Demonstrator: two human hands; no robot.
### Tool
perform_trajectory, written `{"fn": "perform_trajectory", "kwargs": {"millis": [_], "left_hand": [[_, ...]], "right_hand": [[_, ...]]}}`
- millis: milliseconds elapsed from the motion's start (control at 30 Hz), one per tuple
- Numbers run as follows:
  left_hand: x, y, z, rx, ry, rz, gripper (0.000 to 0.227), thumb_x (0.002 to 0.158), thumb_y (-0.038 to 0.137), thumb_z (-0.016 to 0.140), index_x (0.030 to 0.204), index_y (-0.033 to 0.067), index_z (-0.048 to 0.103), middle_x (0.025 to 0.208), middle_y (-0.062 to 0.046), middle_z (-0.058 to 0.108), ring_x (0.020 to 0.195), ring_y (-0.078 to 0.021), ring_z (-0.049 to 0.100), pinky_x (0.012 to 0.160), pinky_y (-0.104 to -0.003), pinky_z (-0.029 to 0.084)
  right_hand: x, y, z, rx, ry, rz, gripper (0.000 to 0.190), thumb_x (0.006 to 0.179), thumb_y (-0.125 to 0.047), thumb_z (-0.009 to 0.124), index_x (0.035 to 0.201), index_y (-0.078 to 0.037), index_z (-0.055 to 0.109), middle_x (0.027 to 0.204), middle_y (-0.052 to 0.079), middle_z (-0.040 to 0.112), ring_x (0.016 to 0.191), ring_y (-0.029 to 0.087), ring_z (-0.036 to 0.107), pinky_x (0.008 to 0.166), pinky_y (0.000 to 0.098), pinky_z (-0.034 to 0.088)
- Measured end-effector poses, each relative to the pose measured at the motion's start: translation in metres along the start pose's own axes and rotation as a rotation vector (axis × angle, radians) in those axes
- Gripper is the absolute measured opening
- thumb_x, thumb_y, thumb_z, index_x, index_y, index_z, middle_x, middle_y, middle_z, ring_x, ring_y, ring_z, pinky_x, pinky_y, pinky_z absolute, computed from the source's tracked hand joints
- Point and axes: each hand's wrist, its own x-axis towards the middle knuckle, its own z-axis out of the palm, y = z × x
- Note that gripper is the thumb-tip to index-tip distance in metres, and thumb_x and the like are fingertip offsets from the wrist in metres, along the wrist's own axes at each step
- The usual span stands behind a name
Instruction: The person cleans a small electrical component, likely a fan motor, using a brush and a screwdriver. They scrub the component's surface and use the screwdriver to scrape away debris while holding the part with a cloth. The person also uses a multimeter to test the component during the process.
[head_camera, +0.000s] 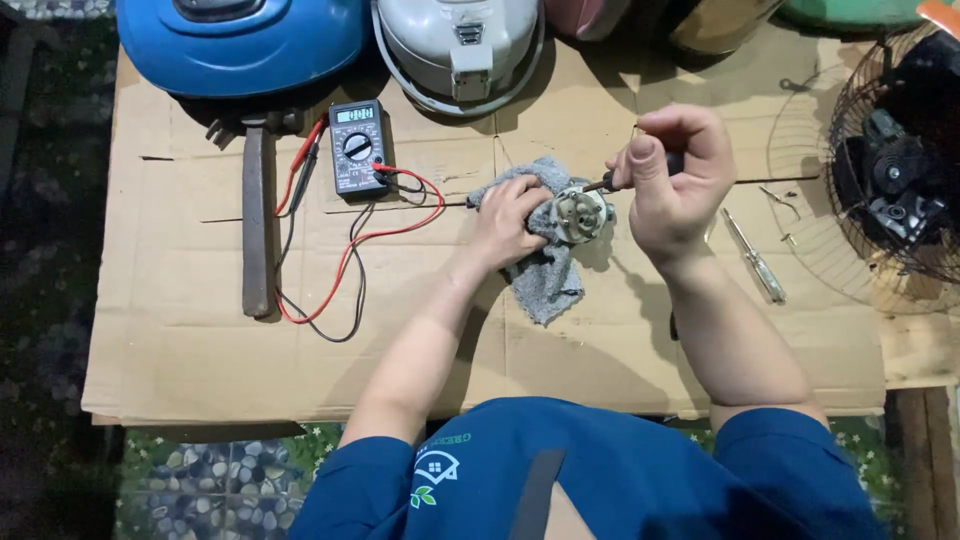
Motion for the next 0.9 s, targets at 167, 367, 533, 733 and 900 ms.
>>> {"fn": "perform_trajectory", "kwargs": {"millis": [167,367,533,733,900], "left_hand": [[0.000,0.001,-0.002,0.003,0.011,-0.006,0.055,0.056,0.031,0.084,0.108,0.0233,0.067,0.110,-0.003,0.060,0.100,-0.0353,0.067,0.081,-0.049,0.051],[-0.001,0.002,0.000,-0.011,0.005,-0.031,0.058,0.053,0.035,0.087,0.106,0.0245,0.067,0.108,-0.001,0.058,0.099,-0.0342,0.066,0.080,-0.048,0.050],[-0.006,-0.007,0.009,0.026,0.012,-0.013,0.064,0.049,0.042,0.088,0.107,0.0251,0.068,0.109,-0.003,0.059,0.098,-0.0337,0.066,0.081,-0.049,0.049],[-0.003,-0.002,0.007,0.031,0.021,-0.011,0.065,0.047,0.038,0.091,0.106,0.0247,0.068,0.104,-0.002,0.057,0.093,-0.0336,0.065,0.079,-0.048,0.049],[-0.002,0.000,0.004,0.015,0.010,-0.013,0.065,0.046,0.037,0.092,0.105,0.0233,0.068,0.102,-0.003,0.056,0.093,-0.0348,0.065,0.079,-0.050,0.049]], "right_hand": [[-0.009,0.006,0.003,0.010,0.062,-0.029,0.025,0.107,-0.010,0.062,0.105,0.013,0.053,0.058,0.017,0.051,0.048,0.024,0.059,0.052,0.0366,0.053],[-0.018,0.011,-0.004,0.090,0.137,-0.073,0.020,0.109,-0.006,0.056,0.106,0.011,0.047,0.056,0.015,0.045,0.045,0.026,0.056,0.052,0.0394,0.054],[-0.027,0.015,-0.001,0.066,0.170,-0.095,0.018,0.109,-0.005,0.054,0.105,0.010,0.047,0.054,0.013,0.045,0.043,0.026,0.056,0.051,0.0390,0.053],[-0.024,0.011,-0.002,0.047,0.262,-0.085,0.019,0.110,-0.010,0.054,0.105,0.007,0.047,0.054,0.012,0.045,0.044,0.024,0.055,0.054,0.0395,0.056],[-0.023,0.014,0.000,0.086,0.286,-0.066,0.017,0.110,-0.008,0.055,0.105,0.006,0.047,0.053,0.013,0.044,0.043,0.024,0.054,0.053,0.0386,0.055]]}}
